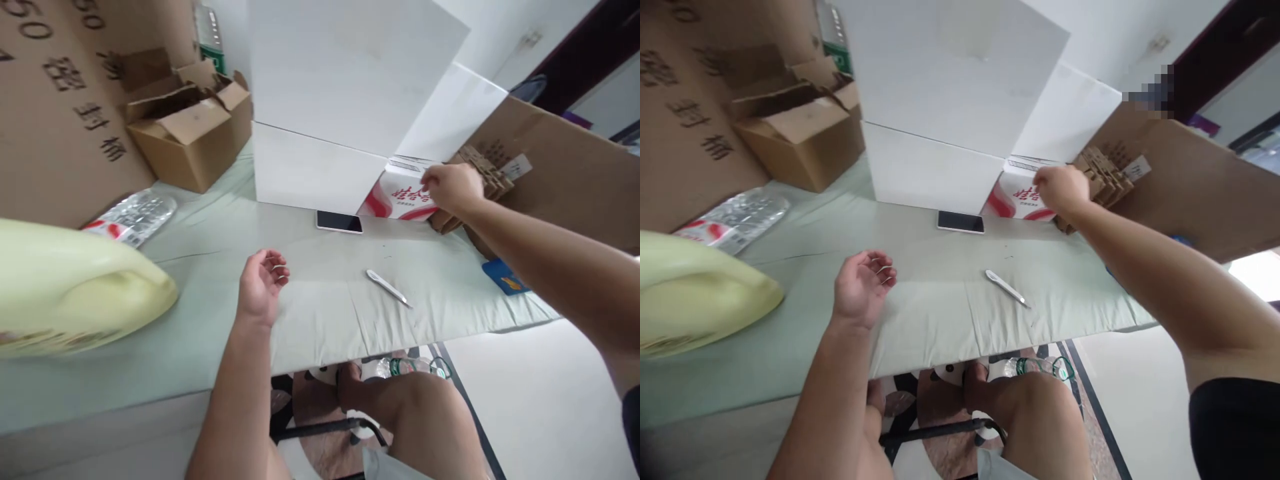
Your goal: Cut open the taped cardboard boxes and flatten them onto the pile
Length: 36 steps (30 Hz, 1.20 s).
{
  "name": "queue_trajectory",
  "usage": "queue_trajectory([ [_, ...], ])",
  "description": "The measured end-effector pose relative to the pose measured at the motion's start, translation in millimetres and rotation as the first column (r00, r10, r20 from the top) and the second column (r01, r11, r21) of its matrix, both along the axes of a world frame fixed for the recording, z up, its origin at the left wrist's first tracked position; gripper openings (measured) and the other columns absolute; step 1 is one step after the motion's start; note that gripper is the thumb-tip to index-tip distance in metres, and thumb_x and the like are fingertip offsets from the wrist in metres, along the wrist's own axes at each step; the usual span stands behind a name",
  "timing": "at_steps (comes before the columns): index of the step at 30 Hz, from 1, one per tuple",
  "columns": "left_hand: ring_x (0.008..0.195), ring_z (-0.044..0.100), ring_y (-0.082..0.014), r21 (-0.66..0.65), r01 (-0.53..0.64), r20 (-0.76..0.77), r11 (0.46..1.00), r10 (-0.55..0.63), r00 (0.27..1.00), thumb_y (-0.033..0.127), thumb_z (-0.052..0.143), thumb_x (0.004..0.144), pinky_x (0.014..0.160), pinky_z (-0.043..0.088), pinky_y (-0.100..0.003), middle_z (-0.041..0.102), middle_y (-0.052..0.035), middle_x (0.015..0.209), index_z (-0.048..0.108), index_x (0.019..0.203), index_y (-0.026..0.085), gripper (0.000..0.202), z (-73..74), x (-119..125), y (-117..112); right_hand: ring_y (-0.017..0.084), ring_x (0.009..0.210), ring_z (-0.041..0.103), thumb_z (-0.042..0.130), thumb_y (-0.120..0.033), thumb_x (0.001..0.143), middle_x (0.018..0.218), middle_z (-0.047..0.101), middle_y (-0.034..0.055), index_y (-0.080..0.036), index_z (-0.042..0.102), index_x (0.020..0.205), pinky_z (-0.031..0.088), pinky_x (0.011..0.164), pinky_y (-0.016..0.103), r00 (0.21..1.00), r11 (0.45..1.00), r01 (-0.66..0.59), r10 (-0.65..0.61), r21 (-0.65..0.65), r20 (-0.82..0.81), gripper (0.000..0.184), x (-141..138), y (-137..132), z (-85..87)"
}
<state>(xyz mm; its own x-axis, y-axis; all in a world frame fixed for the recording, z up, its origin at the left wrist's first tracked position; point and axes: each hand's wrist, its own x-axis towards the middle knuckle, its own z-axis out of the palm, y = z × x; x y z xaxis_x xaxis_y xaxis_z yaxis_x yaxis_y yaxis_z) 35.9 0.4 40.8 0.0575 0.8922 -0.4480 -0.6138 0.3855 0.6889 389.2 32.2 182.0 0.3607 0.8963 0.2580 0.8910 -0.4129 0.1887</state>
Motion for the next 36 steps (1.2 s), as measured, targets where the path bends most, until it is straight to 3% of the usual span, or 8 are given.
queue_trajectory([
  [5,0.058,0.053,-0.0103,0.018,-0.060,0.061,0.998,0.059,0.996,0.044,0.062,0.067,0.058,0.040,-0.024,0.057,0.0011,0.071,0.059,0.075,0.019,0.027,-1.4,-31,-1,0.028,0.100,0.072,0.047,-0.022,0.096,0.112,0.079,0.0064,-0.026,0.076,0.116,0.052,0.082,0.037,0.876,0.868,-0.476,0.452,-0.143,-0.171,0.035,-175,48,-66.4],
  [10,0.060,0.049,-0.0113,0.076,-0.025,0.093,0.997,0.017,0.995,0.047,0.062,0.070,0.061,0.036,-0.027,0.055,0.0005,0.071,0.058,0.072,0.020,0.028,-8.2,-45,3,0.031,0.116,0.068,0.047,-0.018,0.094,0.146,0.062,0.0099,-0.028,0.063,0.137,0.056,0.096,0.049,0.641,0.673,-0.740,0.706,0.004,-0.303,0.047,-315,128,-106.8],
  [16,0.065,0.049,-0.0139,0.154,0.037,0.063,0.987,-0.047,0.997,0.046,0.055,0.086,0.067,0.036,-0.031,0.056,-0.0013,0.075,0.061,0.075,0.020,0.029,-16.4,-57,8,0.041,0.127,0.064,0.067,-0.021,0.088,0.168,0.028,0.0184,-0.025,0.042,0.157,0.047,0.110,0.070,0.705,0.796,-0.604,0.556,0.039,-0.440,0.074,-393,221,-115.8],
  [20,0.066,0.050,-0.0139,0.189,0.034,0.017,0.981,-0.038,0.999,0.042,0.052,0.090,0.068,0.037,-0.031,0.057,-0.0016,0.075,0.060,0.074,0.020,0.029,-18.6,-61,11,0.045,0.139,0.055,0.060,-0.021,0.089,0.170,0.029,0.0164,-0.017,0.052,0.147,0.045,0.115,0.070,0.735,0.823,-0.568,0.515,0.014,-0.441,0.060,-383,224,-109.5],
  [25,0.066,0.049,-0.0152,0.328,-0.150,-0.096,0.933,0.191,0.977,0.038,0.053,0.088,0.066,0.039,-0.031,0.052,-0.0008,0.071,0.056,0.073,0.021,0.023,-13.3,-54,2,0.041,0.156,0.037,0.053,-0.021,0.086,0.173,0.028,0.0152,-0.011,0.044,0.157,0.044,0.121,0.061,0.656,0.785,-0.584,0.607,0.207,-0.449,0.072,-335,171,-108.0],
  [28,0.066,0.047,-0.0170,0.478,-0.309,-0.225,0.822,0.455,0.862,0.034,0.052,0.089,0.067,0.040,-0.032,0.047,-0.0002,0.067,0.049,0.067,0.023,0.025,-9.2,-47,-14,0.034,0.147,0.051,0.052,-0.022,0.086,0.172,0.033,0.0104,-0.018,0.045,0.158,0.055,0.112,0.051,0.582,0.764,-0.558,0.639,0.325,-0.503,0.073,-295,105,-104.9],
  [32,0.080,0.053,-0.0206,0.714,-0.348,-0.290,0.608,0.708,0.643,0.027,0.053,0.090,0.084,0.047,-0.036,0.052,-0.0015,0.077,0.052,0.078,0.025,0.012,-11.5,-41,-27,0.022,0.090,0.075,0.055,-0.030,0.089,0.165,0.046,0.0071,-0.033,0.056,0.150,0.064,0.070,0.040,0.445,0.775,-0.388,0.631,0.498,-0.636,0.061,-228,-14,-105.3],
  [36,0.124,0.057,-0.0262,0.755,-0.184,-0.399,0.629,0.664,0.633,0.030,0.057,0.089,0.111,0.043,-0.043,0.062,-0.0091,0.122,0.061,0.114,0.024,0.026,-16.7,-39,-18,0.015,0.053,0.061,0.058,-0.035,0.094,0.127,0.073,0.0054,-0.044,0.070,0.131,0.053,0.047,0.038,0.422,0.727,-0.150,0.660,0.670,-0.622,0.040,-165,-130,-117.7],
])
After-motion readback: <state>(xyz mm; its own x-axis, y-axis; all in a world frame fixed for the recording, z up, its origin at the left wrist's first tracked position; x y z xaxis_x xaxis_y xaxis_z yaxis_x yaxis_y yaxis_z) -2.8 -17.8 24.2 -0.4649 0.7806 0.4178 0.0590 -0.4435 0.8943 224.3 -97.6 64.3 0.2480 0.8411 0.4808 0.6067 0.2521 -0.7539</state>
